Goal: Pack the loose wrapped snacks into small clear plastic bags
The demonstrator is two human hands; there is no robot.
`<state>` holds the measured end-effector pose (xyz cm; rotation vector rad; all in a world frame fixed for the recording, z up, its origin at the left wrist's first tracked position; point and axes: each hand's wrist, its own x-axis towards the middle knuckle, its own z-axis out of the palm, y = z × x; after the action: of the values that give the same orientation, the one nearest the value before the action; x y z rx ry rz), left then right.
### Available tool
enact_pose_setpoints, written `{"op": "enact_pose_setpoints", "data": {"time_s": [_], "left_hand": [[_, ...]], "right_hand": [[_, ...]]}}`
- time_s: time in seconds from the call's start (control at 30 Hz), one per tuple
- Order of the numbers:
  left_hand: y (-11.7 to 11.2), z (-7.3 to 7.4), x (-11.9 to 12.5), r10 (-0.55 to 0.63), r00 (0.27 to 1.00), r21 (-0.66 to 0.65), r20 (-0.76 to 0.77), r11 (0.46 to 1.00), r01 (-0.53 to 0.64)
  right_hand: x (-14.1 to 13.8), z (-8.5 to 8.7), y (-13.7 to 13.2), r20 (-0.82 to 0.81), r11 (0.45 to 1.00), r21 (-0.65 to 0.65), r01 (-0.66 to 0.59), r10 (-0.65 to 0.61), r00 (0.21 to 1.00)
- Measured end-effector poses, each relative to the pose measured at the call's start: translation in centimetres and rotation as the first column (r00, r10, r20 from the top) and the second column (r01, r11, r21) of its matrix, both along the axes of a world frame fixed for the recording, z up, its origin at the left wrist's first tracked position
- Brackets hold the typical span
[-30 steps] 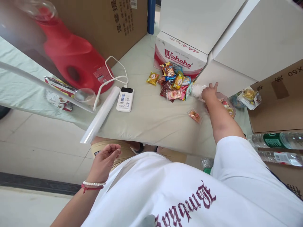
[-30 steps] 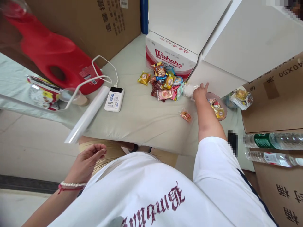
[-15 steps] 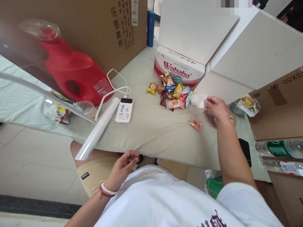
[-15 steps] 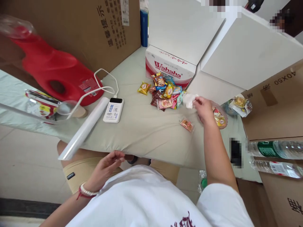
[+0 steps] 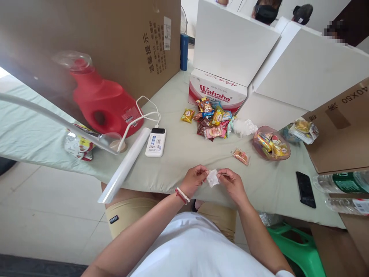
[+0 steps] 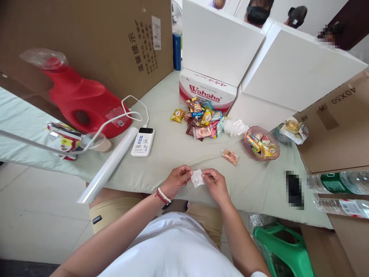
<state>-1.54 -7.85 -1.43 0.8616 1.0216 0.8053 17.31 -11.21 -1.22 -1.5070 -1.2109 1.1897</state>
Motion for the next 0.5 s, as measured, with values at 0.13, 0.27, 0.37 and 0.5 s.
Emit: {"op": "enact_pose_setpoints", "data": {"time_s": [0.13,0.27,0.37,0.5], "left_hand": [[-0.9,-1.4,-0.2,0.061,0.993,-0.025,0.104,0.998,-0.058],[-1.4,-1.8,-0.7,0.159,0.977,-0.068,0.144,0.986,-0.151],[-1.6,-1.8,-1.2,0.218,0.967,-0.068,0.131,0.975,-0.211],[-2.0,-2.0,-1.6,0.172,0.974,-0.068,0.147,0.984,-0.163]], "right_hand": [[0.0,-0.6,-0.4,-0.001,0.999,0.054,-0.005,0.005,1.0],[-0.6,-0.7,-1.1,0.073,0.992,0.089,0.086,-0.093,0.993],[-1.6,-0.2,-1.4,0.199,0.983,0.184,-0.011,-0.026,0.98],[-3.7,-0.5,-1.2,0.12,0.983,0.117,-0.145,0.131,0.984]]}}
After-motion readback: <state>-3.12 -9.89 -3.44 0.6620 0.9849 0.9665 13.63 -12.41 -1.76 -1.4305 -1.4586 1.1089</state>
